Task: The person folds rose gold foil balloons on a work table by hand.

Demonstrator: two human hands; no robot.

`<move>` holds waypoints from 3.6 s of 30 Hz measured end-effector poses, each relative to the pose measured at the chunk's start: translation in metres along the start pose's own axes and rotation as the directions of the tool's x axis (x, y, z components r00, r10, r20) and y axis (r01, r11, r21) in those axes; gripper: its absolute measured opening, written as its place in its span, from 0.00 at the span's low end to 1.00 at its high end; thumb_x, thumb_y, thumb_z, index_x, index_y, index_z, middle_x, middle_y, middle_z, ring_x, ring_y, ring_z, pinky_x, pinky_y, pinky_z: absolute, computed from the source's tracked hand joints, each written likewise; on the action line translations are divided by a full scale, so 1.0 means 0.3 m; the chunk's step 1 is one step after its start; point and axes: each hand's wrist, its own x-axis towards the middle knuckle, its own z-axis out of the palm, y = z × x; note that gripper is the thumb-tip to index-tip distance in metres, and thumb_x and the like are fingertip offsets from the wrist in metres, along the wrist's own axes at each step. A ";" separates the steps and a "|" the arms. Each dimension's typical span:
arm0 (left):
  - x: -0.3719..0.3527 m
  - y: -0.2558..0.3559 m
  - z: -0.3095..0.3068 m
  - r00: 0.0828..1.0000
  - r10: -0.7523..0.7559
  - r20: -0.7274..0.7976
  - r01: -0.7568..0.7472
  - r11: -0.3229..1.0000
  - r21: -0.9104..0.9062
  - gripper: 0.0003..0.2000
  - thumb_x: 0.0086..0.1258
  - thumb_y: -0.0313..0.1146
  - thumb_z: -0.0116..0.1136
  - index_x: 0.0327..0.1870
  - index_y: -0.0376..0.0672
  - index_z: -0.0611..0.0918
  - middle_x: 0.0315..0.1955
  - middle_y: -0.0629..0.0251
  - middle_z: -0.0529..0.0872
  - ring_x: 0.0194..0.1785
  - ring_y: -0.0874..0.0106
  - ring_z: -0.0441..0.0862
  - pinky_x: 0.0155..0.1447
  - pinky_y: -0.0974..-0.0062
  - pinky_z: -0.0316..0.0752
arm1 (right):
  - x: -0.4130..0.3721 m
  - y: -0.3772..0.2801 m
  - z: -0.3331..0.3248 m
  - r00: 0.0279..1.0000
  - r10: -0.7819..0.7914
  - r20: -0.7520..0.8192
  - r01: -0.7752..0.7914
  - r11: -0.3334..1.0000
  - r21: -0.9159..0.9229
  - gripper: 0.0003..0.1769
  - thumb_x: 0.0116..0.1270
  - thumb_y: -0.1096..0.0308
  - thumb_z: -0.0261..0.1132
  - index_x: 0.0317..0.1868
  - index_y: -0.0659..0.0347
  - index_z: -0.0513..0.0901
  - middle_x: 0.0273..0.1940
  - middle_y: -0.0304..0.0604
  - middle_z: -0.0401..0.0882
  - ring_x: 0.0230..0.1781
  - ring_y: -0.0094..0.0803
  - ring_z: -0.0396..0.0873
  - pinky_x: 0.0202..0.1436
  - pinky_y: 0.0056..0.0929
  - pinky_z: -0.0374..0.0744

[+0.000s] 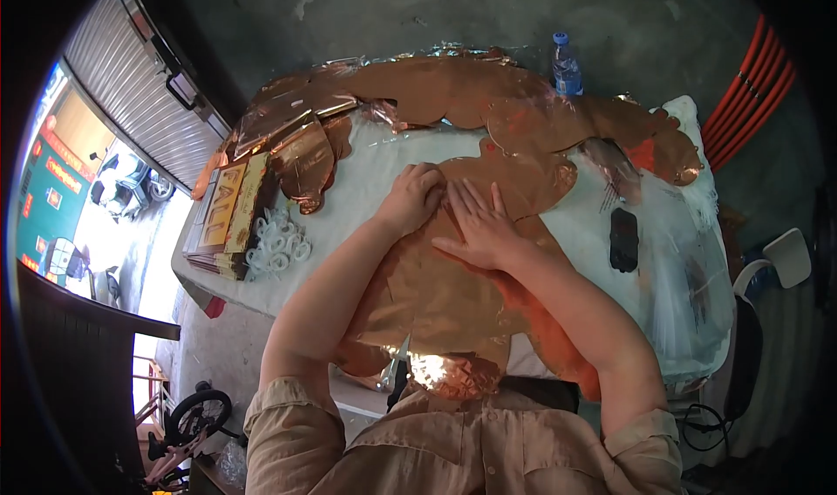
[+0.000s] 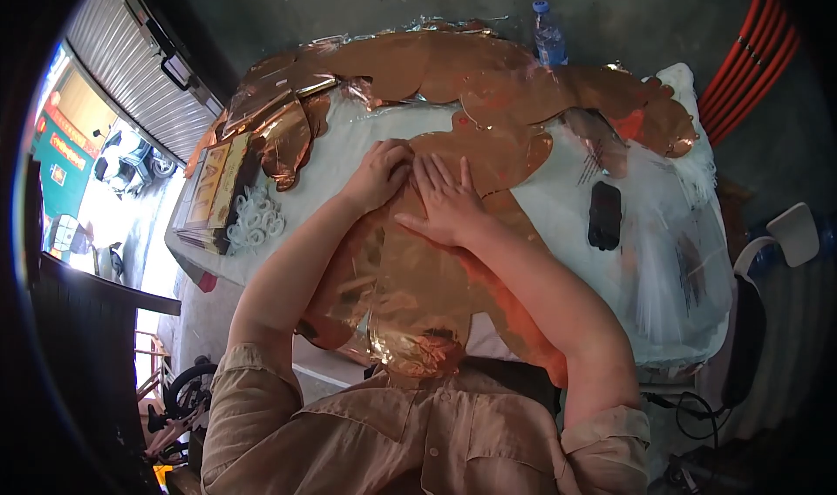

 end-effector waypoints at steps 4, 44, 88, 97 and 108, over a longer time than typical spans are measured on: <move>0.006 -0.003 -0.001 1.000 0.016 -0.002 -0.016 1.000 0.011 0.07 0.64 0.27 0.55 0.42 0.41 0.79 0.46 0.59 0.80 0.51 0.56 0.75 0.58 0.64 0.71 | -0.065 0.002 -0.036 0.999 -0.015 0.033 0.016 1.000 -0.008 0.55 0.64 0.31 0.51 0.75 0.67 0.46 0.77 0.54 0.43 0.79 0.43 0.39 0.77 0.56 0.34; 0.126 0.188 0.174 0.989 0.142 0.039 -0.144 0.989 0.046 0.13 0.61 0.39 0.64 0.44 0.48 0.80 0.46 0.65 0.77 0.52 0.62 0.73 0.56 0.62 0.69 | -0.409 0.057 -0.189 0.997 -0.010 -0.071 0.023 0.982 0.188 0.42 0.66 0.41 0.57 0.67 0.68 0.63 0.68 0.61 0.60 0.72 0.51 0.58 0.75 0.51 0.50; 0.124 0.182 0.175 0.983 0.123 0.137 -0.136 0.986 0.094 0.23 0.67 0.42 0.57 0.63 0.47 0.75 0.63 0.63 0.73 0.65 0.59 0.66 0.66 0.59 0.62 | -0.261 0.181 -0.141 0.993 0.050 -0.110 0.094 0.259 0.961 0.14 0.70 0.65 0.58 0.49 0.68 0.73 0.42 0.48 0.81 0.47 0.40 0.79 0.54 0.38 0.75; 0.129 0.149 0.205 0.980 0.136 0.148 -0.155 0.980 0.127 0.23 0.66 0.39 0.56 0.63 0.48 0.74 0.64 0.64 0.72 0.66 0.59 0.65 0.67 0.60 0.60 | -0.085 0.230 -0.029 0.937 0.228 -0.263 -0.187 0.967 0.175 0.13 0.61 0.72 0.55 0.44 0.69 0.76 0.52 0.56 0.73 0.56 0.52 0.70 0.62 0.47 0.67; 0.122 0.168 0.176 0.955 0.018 0.296 -0.052 0.993 0.107 0.19 0.64 0.33 0.56 0.57 0.43 0.76 0.61 0.53 0.70 0.67 0.52 0.61 0.68 0.57 0.58 | 0.091 0.297 0.007 0.842 0.335 -0.423 -0.271 0.940 0.205 0.18 0.63 0.68 0.55 0.52 0.66 0.73 0.55 0.53 0.73 0.61 0.47 0.68 0.63 0.49 0.66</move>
